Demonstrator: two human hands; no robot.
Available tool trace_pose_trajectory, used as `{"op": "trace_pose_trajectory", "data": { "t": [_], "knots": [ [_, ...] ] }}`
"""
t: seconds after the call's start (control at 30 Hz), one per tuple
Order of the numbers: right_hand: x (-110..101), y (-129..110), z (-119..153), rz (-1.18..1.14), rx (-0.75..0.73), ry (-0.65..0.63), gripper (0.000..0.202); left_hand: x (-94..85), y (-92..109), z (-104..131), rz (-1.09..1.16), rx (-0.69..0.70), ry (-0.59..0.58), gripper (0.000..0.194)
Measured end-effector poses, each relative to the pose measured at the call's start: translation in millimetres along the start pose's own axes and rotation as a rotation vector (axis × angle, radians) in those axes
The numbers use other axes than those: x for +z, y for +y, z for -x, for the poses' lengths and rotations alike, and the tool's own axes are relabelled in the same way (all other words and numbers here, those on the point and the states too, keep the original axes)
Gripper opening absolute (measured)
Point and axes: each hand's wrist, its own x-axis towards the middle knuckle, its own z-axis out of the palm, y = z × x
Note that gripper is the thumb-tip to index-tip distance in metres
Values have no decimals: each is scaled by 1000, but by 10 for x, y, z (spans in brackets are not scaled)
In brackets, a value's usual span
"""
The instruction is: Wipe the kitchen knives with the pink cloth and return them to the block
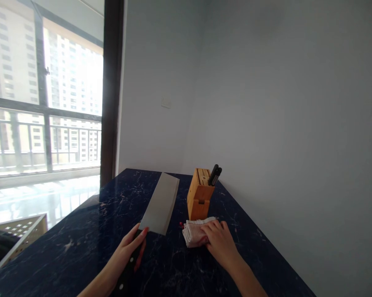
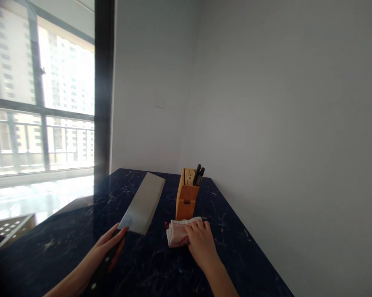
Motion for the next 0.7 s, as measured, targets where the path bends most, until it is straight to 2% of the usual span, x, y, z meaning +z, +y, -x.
{"op": "trace_pose_trajectory", "data": {
  "t": [0.17,0.27,0.33,0.43,0.53,0.6,0.63,0.7],
  "knots": [
    [-93,66,-57,42,29,8,25,-46,14,28,2,-19,3,51],
    [-205,250,-37,89,102,4,22,-35,2,41,0,-23,-20,49],
    [-294,441,3,137,149,-47,17,-23,-12,43,-8,-15,-20,49],
    [-412,844,102,229,239,-87,14,-8,-32,35,-13,16,-14,49],
    [-474,1412,253,301,359,-71,14,-9,-36,17,22,35,-11,45],
    [-485,1841,397,259,480,-75,13,-20,-30,4,49,40,-3,43],
    [-487,2045,490,218,565,-56,17,-26,-25,-1,59,44,3,43],
    [-490,2387,735,172,636,0,26,-35,-17,-7,73,49,20,41]
  ]
}}
